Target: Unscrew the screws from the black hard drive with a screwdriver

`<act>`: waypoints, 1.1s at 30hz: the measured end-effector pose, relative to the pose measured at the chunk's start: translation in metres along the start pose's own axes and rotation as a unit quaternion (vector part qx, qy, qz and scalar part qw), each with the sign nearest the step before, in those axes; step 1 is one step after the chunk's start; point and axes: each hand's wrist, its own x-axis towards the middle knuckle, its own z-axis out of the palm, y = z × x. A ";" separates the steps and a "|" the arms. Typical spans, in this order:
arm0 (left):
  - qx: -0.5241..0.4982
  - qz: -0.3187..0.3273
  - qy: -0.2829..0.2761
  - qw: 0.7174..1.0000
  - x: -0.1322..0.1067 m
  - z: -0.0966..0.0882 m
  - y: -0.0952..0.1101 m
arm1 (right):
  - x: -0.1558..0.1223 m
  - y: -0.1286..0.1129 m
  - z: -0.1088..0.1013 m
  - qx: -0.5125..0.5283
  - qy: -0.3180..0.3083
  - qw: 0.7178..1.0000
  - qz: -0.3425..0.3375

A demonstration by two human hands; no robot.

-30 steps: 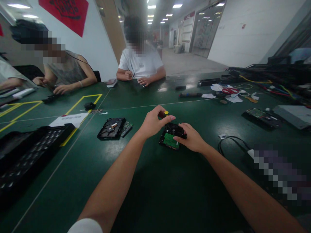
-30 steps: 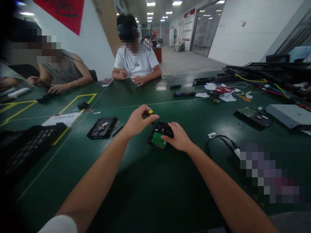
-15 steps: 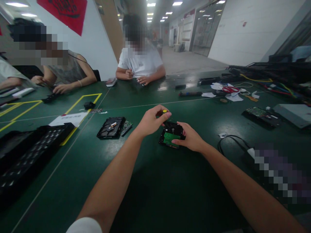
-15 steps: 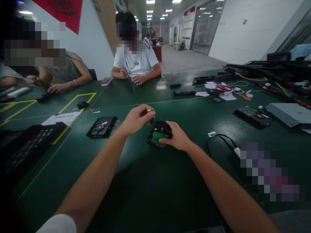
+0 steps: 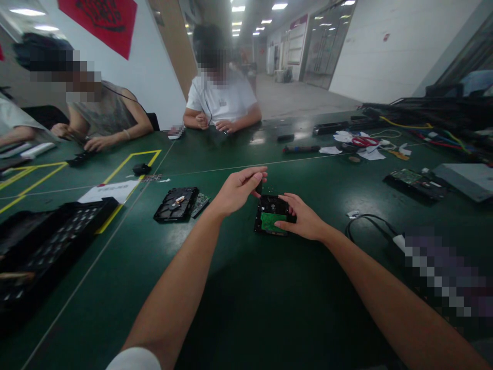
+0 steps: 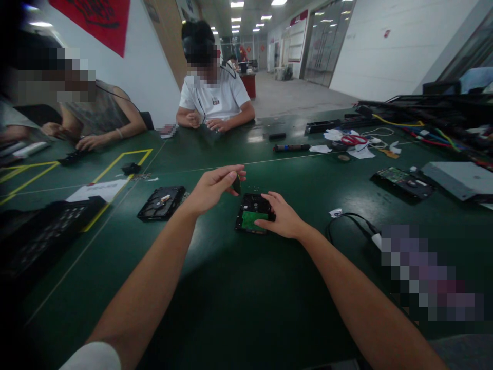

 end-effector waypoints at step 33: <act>-0.077 -0.028 0.021 0.996 0.002 0.016 -0.002 | -0.004 0.000 0.005 0.004 0.030 0.999 0.020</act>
